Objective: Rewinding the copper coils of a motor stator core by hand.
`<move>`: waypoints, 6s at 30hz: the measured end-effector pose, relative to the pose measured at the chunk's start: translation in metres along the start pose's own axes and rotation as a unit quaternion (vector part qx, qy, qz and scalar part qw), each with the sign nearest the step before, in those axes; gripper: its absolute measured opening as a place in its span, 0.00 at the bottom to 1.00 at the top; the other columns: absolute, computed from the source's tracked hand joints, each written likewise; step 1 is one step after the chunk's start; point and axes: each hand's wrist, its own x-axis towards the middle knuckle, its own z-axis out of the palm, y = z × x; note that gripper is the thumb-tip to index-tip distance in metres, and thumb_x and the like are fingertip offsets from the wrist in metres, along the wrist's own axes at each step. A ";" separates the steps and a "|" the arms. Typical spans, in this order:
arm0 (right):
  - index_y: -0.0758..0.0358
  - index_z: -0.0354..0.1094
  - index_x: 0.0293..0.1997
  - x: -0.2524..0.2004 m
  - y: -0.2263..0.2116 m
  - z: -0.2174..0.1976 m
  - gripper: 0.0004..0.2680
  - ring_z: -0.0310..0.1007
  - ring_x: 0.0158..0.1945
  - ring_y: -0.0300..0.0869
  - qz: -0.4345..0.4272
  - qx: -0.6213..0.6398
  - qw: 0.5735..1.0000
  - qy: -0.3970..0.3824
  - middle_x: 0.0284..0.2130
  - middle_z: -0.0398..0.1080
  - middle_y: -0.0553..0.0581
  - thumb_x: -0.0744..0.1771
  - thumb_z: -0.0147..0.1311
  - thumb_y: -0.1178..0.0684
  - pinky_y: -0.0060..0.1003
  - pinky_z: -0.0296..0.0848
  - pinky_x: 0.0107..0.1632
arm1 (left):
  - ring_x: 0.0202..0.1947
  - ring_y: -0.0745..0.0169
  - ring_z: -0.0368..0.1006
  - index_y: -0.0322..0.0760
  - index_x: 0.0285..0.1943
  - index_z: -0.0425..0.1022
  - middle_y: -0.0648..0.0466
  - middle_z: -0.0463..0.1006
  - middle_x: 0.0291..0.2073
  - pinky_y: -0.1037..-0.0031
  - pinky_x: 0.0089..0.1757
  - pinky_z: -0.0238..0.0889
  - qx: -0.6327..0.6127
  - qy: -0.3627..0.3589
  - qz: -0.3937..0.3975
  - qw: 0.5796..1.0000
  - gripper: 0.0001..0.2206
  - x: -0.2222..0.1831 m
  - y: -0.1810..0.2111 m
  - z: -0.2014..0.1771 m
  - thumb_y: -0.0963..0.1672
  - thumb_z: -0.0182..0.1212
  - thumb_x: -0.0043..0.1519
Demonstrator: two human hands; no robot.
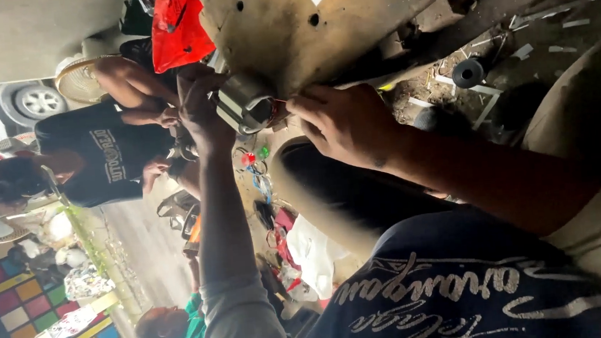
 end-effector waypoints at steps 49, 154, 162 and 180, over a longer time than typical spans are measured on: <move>0.65 0.70 0.45 -0.065 -0.030 -0.045 0.07 0.62 0.15 0.41 0.087 0.004 0.993 -0.080 0.20 0.70 0.54 0.65 0.58 0.66 0.37 0.58 0.19 | 0.65 0.50 0.70 0.30 0.74 0.58 0.41 0.70 0.66 0.62 0.66 0.63 -0.218 -0.078 0.140 0.963 0.28 -0.062 -0.008 0.000 0.41 0.67 0.66; 0.71 0.72 0.40 0.033 -0.054 0.042 0.02 0.68 0.24 0.56 -0.010 -0.187 0.976 -0.108 0.32 0.74 0.67 0.68 0.54 0.63 0.48 0.65 0.27 | 0.34 0.69 0.69 0.42 0.68 0.71 0.55 0.77 0.44 0.80 0.33 0.64 -0.177 -0.348 0.067 0.918 0.24 0.007 -0.021 -0.069 0.49 0.59 0.62; 0.76 0.74 0.53 0.011 -0.050 0.000 0.09 0.77 0.34 0.53 -0.012 -0.073 0.988 -0.137 0.41 0.78 0.68 0.68 0.56 0.65 0.41 0.74 0.37 | 0.13 0.79 0.50 0.34 0.73 0.63 0.50 0.79 0.41 0.85 0.15 0.40 -0.398 -0.432 -0.065 0.807 0.29 0.003 -0.027 -0.065 0.45 0.63 0.62; 0.69 0.79 0.45 0.021 -0.044 0.033 0.04 0.79 0.31 0.61 0.041 -0.054 0.998 0.013 0.30 0.77 0.71 0.68 0.59 0.65 0.45 0.78 0.27 | 0.22 0.59 0.74 0.29 0.65 0.64 0.43 0.72 0.40 0.71 0.26 0.78 -0.492 -0.189 -0.087 0.846 0.20 -0.024 -0.081 -0.022 0.40 0.62 0.66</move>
